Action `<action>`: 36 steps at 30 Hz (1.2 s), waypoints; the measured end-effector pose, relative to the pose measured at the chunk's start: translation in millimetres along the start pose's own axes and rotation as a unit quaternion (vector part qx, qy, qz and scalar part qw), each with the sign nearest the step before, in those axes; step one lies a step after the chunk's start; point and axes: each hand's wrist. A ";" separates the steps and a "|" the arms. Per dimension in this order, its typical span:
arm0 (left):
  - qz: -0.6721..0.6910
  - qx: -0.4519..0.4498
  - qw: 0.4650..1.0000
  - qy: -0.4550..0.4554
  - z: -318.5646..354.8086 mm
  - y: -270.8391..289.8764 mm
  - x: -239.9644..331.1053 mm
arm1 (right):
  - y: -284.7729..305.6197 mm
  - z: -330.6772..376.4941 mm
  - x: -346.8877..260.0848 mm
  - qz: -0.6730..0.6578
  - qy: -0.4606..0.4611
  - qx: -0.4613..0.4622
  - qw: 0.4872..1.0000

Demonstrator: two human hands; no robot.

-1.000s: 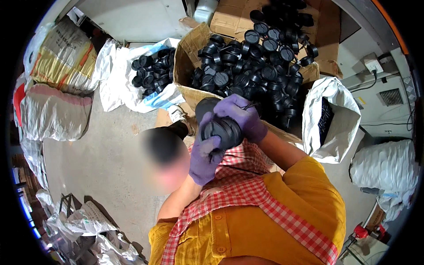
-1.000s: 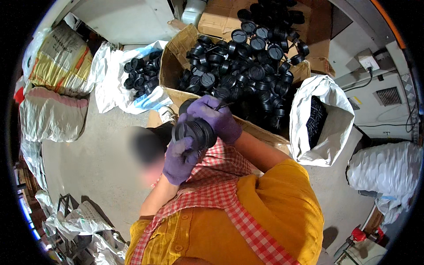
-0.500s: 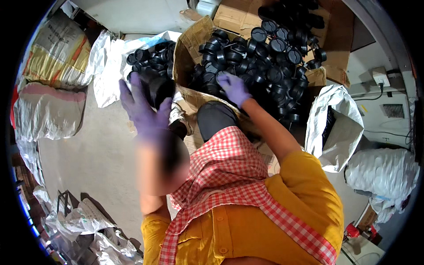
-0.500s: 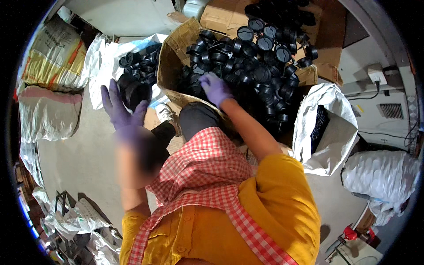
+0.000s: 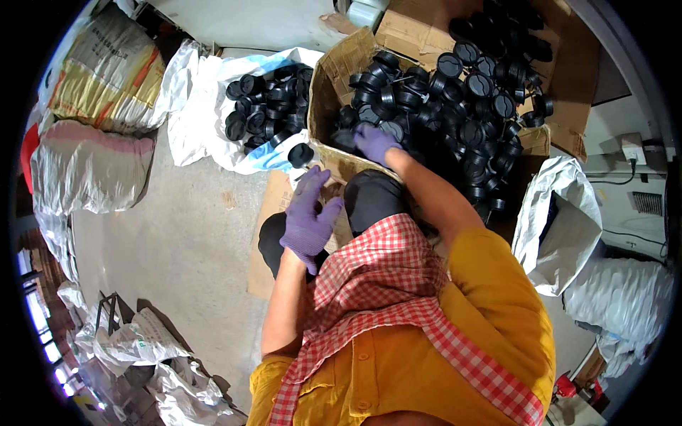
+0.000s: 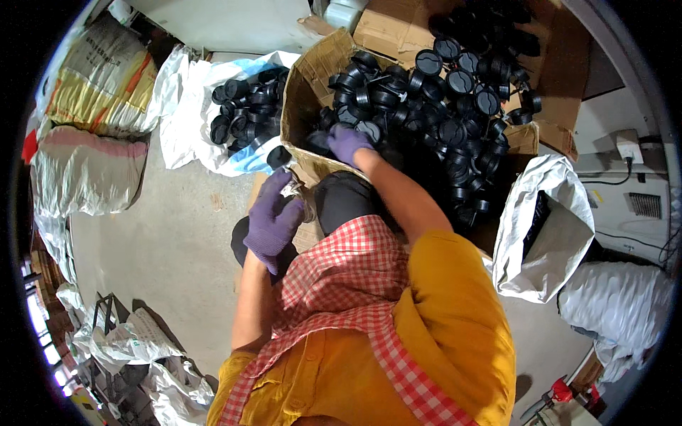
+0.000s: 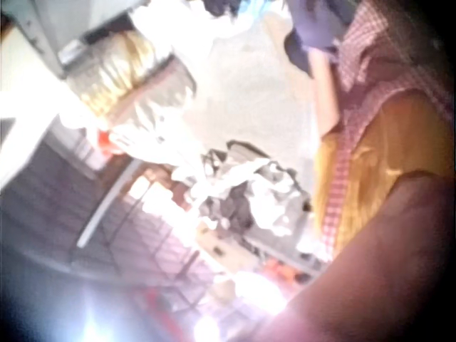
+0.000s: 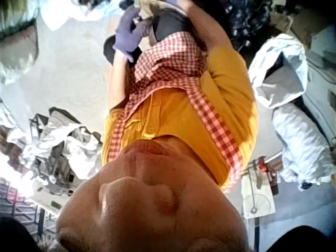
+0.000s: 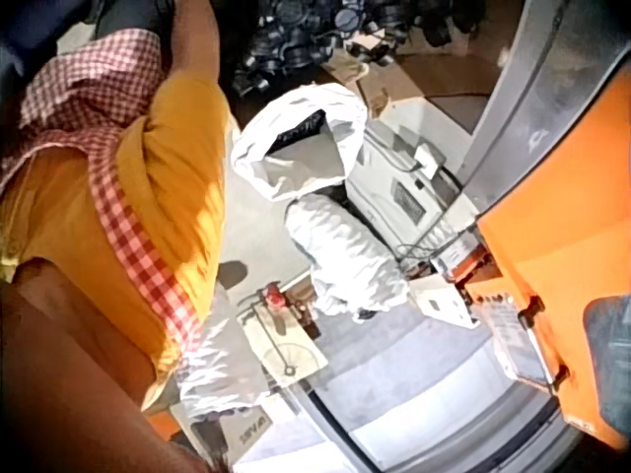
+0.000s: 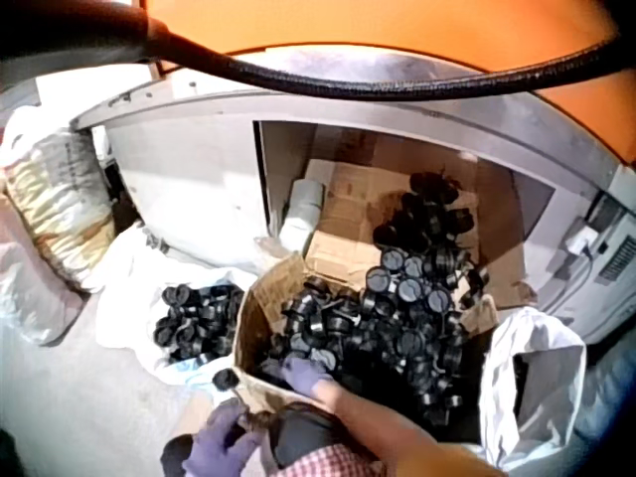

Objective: The person sits on the floor and sorts black plastic parts from a cardboard box into a white sack. They pick up individual parts, inspect them, and place them into the sack, occasionally adjusting the sack's position.

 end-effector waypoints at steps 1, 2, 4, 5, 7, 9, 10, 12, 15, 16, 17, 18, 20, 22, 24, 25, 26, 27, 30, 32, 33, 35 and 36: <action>0.050 0.003 0.998 0.042 -1.6 2.4 8.6 | 15.8 10.9 5.5 -0.008 0.022 0.079 0.997; 0.100 0.013 0.991 0.086 -2.3 5.0 15.9 | 28.9 22.6 10.8 -0.016 0.045 0.155 0.987; 0.224 0.049 0.972 0.045 -0.5 -0.8 16.7 | 69.7 67.1 2.3 -0.075 0.260 0.219 0.937; 0.264 0.074 0.959 0.076 -0.2 -6.2 35.9 | 81.5 87.1 -4.0 -0.057 0.321 0.223 0.919; 0.357 -0.009 0.927 0.114 1.8 -16.6 47.0 | 103.9 146.0 -33.5 -0.046 0.509 0.204 0.835; 0.474 -0.141 0.848 0.190 11.6 -21.0 48.8 | 113.7 191.1 -49.2 -0.036 0.556 0.153 0.816; 0.486 -0.192 0.825 0.214 19.4 -23.7 47.4 | 111.4 204.8 -46.9 -0.055 0.543 0.160 0.823; 0.378 -0.164 0.896 0.162 44.0 -29.9 45.5 | 102.6 232.0 -41.8 -0.121 0.460 0.110 0.873; 0.163 -0.152 0.973 0.050 69.9 -19.3 49.9 | 53.5 268.6 -24.3 -0.378 0.230 -0.030 0.896; 0.024 -0.164 0.986 0.006 78.9 -5.6 64.2 | 53.2 274.5 -23.4 -0.378 0.200 -0.174 0.887; -0.122 -0.236 0.945 -0.190 86.6 7.0 63.7 | 56.1 279.5 -21.3 -0.368 0.164 -0.314 0.860; -0.261 -0.294 0.841 -0.372 95.4 17.8 63.5 | 58.7 284.1 -20.7 -0.348 0.125 -0.447 0.814; -0.257 -0.229 0.761 -0.549 115.7 25.2 86.5 | 69.5 290.4 -23.4 -0.271 0.094 -0.551 0.783; -0.126 -0.193 0.821 -0.521 120.8 47.5 56.9 | 80.1 289.1 -0.9 -0.259 0.072 -0.587 0.763; -0.065 -0.083 0.938 -0.330 128.2 101.0 76.2 | 91.1 272.0 42.1 -0.364 0.075 -0.525 0.766; 0.071 0.017 0.983 -0.170 136.5 115.6 86.5 | 94.6 266.1 47.6 -0.429 0.089 -0.476 0.762; 0.204 0.084 0.973 -0.061 133.8 109.6 96.1 | 98.0 267.7 33.7 -0.531 0.114 -0.393 0.742; 0.221 0.038 0.974 -0.011 129.5 97.0 99.2 | 101.9 266.5 15.2 -0.621 0.142 -0.306 0.708; 0.391 -0.106 0.912 0.067 109.9 20.1 103.5 | 87.7 268.0 -54.8 -0.604 0.252 -0.054 0.754; 0.450 -0.121 0.885 0.014 101.9 -17.6 105.1 | 80.1 262.6 -71.9 -0.660 0.157 -0.070 0.731; 0.438 -0.110 0.891 -0.041 99.6 -25.8 101.3 | 87.1 256.9 -83.8 -0.639 0.279 -0.101 0.710; 0.498 -0.095 0.862 -0.019 95.2 -24.7 103.4 | 93.9 245.9 -90.1 -0.530 0.326 0.027 0.782; 0.527 -0.086 0.845 -0.008 93.3 -24.2 105.1 | 97.8 243.7 -92.6 -0.467 0.347 0.088 0.809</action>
Point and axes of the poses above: each hand's wrist, its own z-axis away from the middle knuckle, its own y-axis out of the back of the hand, x = y × z, and after that the axes turned 1 degree about -y, right-handed
